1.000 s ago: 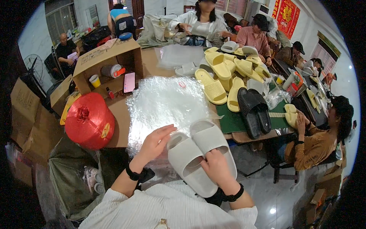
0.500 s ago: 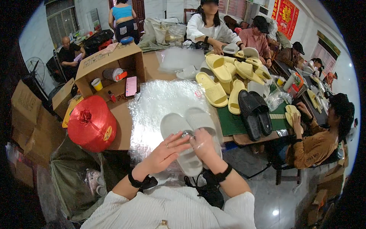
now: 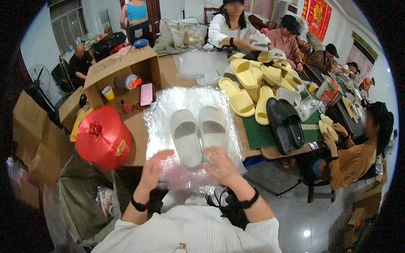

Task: The recorder is packaging pairs of slippers into plastic bags and placing them into a larger transport bag.

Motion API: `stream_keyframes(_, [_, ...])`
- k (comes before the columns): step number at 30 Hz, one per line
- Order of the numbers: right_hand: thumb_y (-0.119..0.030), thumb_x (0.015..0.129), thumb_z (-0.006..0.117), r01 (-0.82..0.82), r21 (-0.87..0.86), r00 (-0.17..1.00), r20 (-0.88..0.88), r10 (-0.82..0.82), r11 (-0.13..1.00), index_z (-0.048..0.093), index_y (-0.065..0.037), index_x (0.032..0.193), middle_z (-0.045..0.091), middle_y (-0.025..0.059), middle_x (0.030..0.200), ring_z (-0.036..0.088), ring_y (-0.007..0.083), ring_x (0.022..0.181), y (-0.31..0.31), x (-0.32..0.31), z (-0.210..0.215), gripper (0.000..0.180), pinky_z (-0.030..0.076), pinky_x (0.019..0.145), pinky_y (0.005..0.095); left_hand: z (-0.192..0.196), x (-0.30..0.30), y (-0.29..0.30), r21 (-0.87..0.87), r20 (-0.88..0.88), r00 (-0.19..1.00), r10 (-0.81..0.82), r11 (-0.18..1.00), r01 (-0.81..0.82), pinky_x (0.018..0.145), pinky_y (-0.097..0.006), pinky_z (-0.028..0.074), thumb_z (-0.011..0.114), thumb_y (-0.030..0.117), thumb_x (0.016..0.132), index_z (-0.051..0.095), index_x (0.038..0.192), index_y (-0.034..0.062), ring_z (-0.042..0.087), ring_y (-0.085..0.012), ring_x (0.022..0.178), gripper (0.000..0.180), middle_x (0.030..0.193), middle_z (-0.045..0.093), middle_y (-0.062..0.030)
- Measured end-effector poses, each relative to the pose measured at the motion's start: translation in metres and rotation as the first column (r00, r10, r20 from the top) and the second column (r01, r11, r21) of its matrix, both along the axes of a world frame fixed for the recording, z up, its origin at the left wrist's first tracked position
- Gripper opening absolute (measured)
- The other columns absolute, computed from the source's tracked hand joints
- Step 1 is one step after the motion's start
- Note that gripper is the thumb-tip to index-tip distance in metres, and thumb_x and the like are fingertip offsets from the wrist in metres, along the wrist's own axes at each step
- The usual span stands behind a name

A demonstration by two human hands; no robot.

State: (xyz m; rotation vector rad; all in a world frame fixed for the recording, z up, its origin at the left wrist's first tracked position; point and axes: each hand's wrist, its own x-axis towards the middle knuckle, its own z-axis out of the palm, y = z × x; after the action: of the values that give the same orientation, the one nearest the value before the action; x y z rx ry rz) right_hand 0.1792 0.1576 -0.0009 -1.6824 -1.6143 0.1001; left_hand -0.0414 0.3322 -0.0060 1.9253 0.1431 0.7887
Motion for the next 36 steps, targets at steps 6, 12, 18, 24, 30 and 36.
stream_keyframes(6, [-0.009, 0.08, 0.073, -0.496, 0.015, 0.677, -0.619, 0.398, 0.868, 0.072, 0.004, 0.093, 0.07, 0.0146, 0.081, 0.064, 0.02, 0.067, -0.083, 0.011, 0.07, 0.019, 0.047, 0.062, 0.029, -0.02, 0.013, 0.023, -0.173, -0.401, 0.805, 0.437, 0.827, -0.536, 0.069, -0.03, 0.05, 0.053, 0.035, 0.099, 0.052, 0.134, 0.0011, 0.065, -0.017, 0.077, 0.048, 0.097, 0.066, -0.0109])
stream_keyframes(12, [-0.013, 0.084, 0.07, 0.391, 0.2, 0.849, -0.456, -0.268, 0.898, 0.066, 0.003, 0.088, 0.057, 0.0029, 0.073, 0.05, 0.0119, 0.064, -0.026, 0.021, 0.053, 0.016, 0.041, 0.06, 0.0233, -0.021, 0.04, 0.015, -0.171, -0.599, 0.746, 0.29, 0.864, -0.473, 0.062, -0.03, 0.051, 0.055, 0.044, 0.097, 0.054, 0.129, -0.0047, 0.066, -0.0151, 0.067, 0.058, 0.078, 0.068, -0.0084])
stream_keyframes(18, [-0.027, 0.074, 0.08, 0.454, -0.037, 0.882, 0.16, -0.443, 0.89, 0.061, -0.002, 0.112, 0.057, 0.0147, 0.098, 0.055, 0.0339, 0.092, 0.004, 0.018, -0.032, 0.05, 0.047, 0.081, 0.0432, -0.017, 0.055, -0.001, -0.162, -0.619, 0.736, 0.273, 0.873, -0.46, 0.067, -0.032, 0.052, 0.07, 0.042, 0.087, 0.047, 0.135, -0.0048, 0.067, -0.0185, 0.073, 0.071, 0.08, 0.069, -0.0138])
stream_keyframes(24, [-0.024, 0.07, 0.083, 0.415, -0.102, 0.909, 0.068, -0.41, 0.904, 0.055, -0.001, 0.12, 0.053, 0.0185, 0.108, 0.052, 0.037, 0.101, 0.002, 0.017, -0.045, 0.062, 0.045, 0.087, 0.0452, -0.043, 0.074, -0.012, -0.218, -0.47, 0.825, 0.312, 0.865, -0.452, 0.071, -0.032, 0.052, 0.078, 0.024, 0.079, 0.049, 0.128, -0.0041, 0.065, -0.0206, 0.085, 0.064, 0.1, 0.066, -0.014])
stream_keyframes(30, [-0.023, 0.068, 0.085, 0.538, -0.115, 0.797, -0.252, -0.549, 0.835, 0.043, 0.001, 0.136, 0.049, 0.0171, 0.115, 0.056, 0.0263, 0.089, -0.009, 0.019, -0.039, 0.083, 0.049, 0.081, 0.0366, -0.026, 0.067, -0.025, -0.773, -0.086, 0.996, 0.026, 0.629, -0.083, 0.078, -0.032, 0.054, 0.066, 0.008, 0.086, 0.044, 0.134, -0.0042, 0.061, -0.0188, 0.102, 0.055, 0.119, 0.06, -0.0126])
stream_keyframes(36, [-0.021, 0.072, 0.084, 0.485, -0.128, 0.692, -0.549, -0.469, 0.865, 0.044, 0.003, 0.135, 0.053, 0.0128, 0.117, 0.054, 0.0133, 0.078, -0.017, 0.022, -0.045, 0.078, 0.049, 0.072, 0.0277, -0.001, 0.049, -0.035, -0.862, 0.046, 0.992, -0.119, 0.497, 0.099, 0.094, -0.034, 0.05, 0.063, 0.008, 0.088, 0.036, 0.143, -0.0021, 0.055, -0.02, 0.118, 0.062, 0.131, 0.054, -0.0133])
